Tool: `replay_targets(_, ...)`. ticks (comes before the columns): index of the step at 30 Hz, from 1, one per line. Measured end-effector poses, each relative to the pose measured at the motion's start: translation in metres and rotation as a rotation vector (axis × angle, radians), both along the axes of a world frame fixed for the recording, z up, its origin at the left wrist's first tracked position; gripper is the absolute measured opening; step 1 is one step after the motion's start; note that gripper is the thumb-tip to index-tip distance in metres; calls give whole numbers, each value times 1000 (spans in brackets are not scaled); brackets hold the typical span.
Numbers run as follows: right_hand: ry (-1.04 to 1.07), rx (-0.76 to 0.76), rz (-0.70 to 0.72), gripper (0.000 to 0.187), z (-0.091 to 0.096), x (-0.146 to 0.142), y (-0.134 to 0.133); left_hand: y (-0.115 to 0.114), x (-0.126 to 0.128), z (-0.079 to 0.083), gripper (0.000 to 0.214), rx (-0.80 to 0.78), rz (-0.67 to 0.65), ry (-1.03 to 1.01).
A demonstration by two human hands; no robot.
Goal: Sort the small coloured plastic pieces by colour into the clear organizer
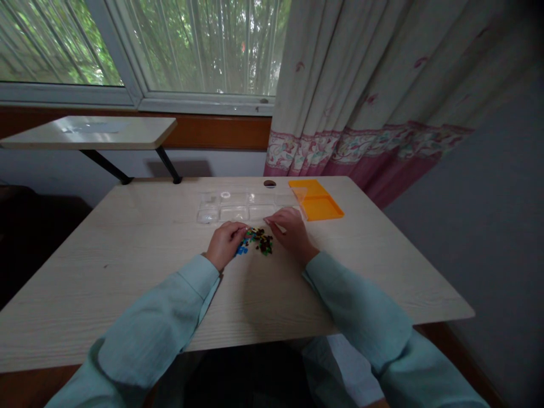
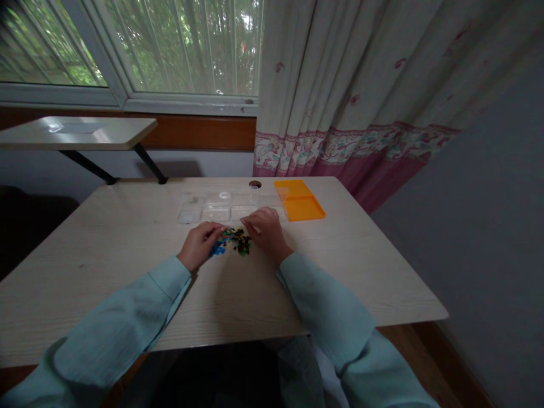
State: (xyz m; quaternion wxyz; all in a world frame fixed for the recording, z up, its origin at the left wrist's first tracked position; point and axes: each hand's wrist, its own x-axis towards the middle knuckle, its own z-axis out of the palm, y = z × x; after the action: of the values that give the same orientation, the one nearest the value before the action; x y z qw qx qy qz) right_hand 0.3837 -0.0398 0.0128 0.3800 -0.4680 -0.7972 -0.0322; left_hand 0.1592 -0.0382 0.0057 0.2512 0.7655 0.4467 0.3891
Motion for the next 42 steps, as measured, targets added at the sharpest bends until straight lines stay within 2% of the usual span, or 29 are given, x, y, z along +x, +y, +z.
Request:
replay_targets(4,-43,13,123,22,1,-16,-9,-3,1,0,28,-117,-38,-134)
replay_targets(7,-88,52,159,23,1,-23,-13,-5,2,2,31,-171,-54,-165)
replay_targets(19,-149,107,193,17,-4,-26,-15,-7,5,-2,34,-251,-110,-238)
replay_targets(27,-170,121,183,14,-1,-27,-16,-8,4,0,31,-230,-110,-208)
replay_targets(31,-135,101,139,15,-1,-26,-14,-7,2,1,29,-187,-101,-169)
replay_targets(35,-58,64,61,19,0,-19,-10,-4,-2,3,28,-73,-44,-55)
replay_targets(39,13,40,-66,21,2,-4,-3,1,-7,4,28,76,25,89)
replay_targets(42,39,36,-172,25,0,14,5,4,-10,3,25,175,4,191)
